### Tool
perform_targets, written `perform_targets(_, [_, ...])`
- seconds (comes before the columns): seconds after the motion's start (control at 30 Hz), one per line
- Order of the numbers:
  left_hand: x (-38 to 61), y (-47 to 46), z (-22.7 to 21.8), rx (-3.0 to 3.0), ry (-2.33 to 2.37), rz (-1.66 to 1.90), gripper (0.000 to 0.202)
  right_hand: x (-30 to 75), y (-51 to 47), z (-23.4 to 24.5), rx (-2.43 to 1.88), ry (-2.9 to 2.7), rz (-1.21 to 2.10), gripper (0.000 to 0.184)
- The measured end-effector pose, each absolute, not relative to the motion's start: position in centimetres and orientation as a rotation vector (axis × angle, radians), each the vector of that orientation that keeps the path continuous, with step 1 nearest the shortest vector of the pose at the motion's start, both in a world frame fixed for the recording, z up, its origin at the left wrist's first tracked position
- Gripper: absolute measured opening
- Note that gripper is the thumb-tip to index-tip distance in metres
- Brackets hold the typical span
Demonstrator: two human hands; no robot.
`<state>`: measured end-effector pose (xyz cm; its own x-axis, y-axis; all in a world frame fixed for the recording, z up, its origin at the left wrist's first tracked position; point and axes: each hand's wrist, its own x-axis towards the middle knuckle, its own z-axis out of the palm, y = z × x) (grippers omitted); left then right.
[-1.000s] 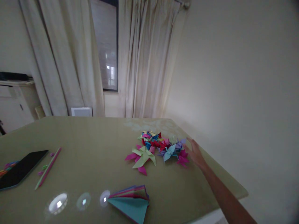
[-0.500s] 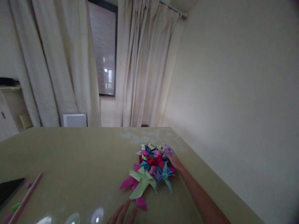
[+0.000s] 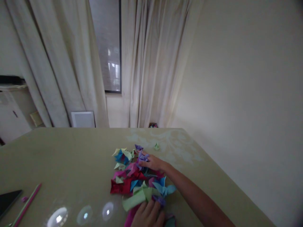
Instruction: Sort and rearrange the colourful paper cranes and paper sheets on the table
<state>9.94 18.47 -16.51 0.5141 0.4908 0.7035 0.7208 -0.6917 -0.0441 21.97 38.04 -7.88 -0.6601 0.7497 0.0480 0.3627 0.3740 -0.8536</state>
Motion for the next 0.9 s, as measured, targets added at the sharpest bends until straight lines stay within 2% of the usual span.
perform_targets(0.07, [9.1, 18.8, -15.0, -2.436, -1.097, -0.982, 0.006, 20.9, 37.5, -7.0, -0.910, -2.300, 1.224, 0.075])
perform_targets(0.13, [7.5, 18.3, -12.8, -2.488, -1.196, -1.015, 0.017, 21.2, 36.9, -5.7, -0.875, -2.324, 1.142, 0.076])
perform_targets(0.2, [5.1, 17.9, -10.0, -2.528, -1.262, -1.120, 0.026, 22.7, 35.7, -4.6, -0.938, -2.200, 0.946, 0.069])
perform_targets(0.33, [-0.1, 20.6, -5.0, -2.414, -1.542, -1.190, 0.021, 26.7, 29.8, -3.9, -1.183, -1.866, 0.471, 0.041])
perform_targets(0.4, [-1.6, 23.7, -3.7, -2.292, -1.754, -1.129, 0.028, 27.7, 25.5, -4.4, -1.133, -2.009, 0.401, 0.038])
perform_targets(0.5, [-1.5, 28.3, -3.5, -2.290, -1.872, -0.936, 0.044, 27.9, 19.8, -5.8, -0.937, -2.392, 0.364, 0.035])
perform_targets(0.57, [-0.3, 30.4, -4.2, -2.375, -1.911, -0.776, 0.057, 27.6, 17.6, -6.8, -0.929, -2.492, 0.300, 0.038])
perform_targets(0.63, [0.7, 31.5, -5.2, -2.526, -1.933, -0.592, 0.065, 27.5, 16.8, -7.6, -0.977, -2.511, 0.203, 0.031])
perform_targets(0.73, [0.9, 31.8, -6.8, -2.742, -1.899, -0.377, 0.066, 28.2, 16.9, -8.4, -1.008, -2.494, 0.049, 0.017])
perform_targets(0.9, [-2.4, 30.2, -8.2, -2.778, -1.831, -0.427, 0.056, 31.0, 17.3, -8.7, -1.086, -2.399, -0.025, 0.020])
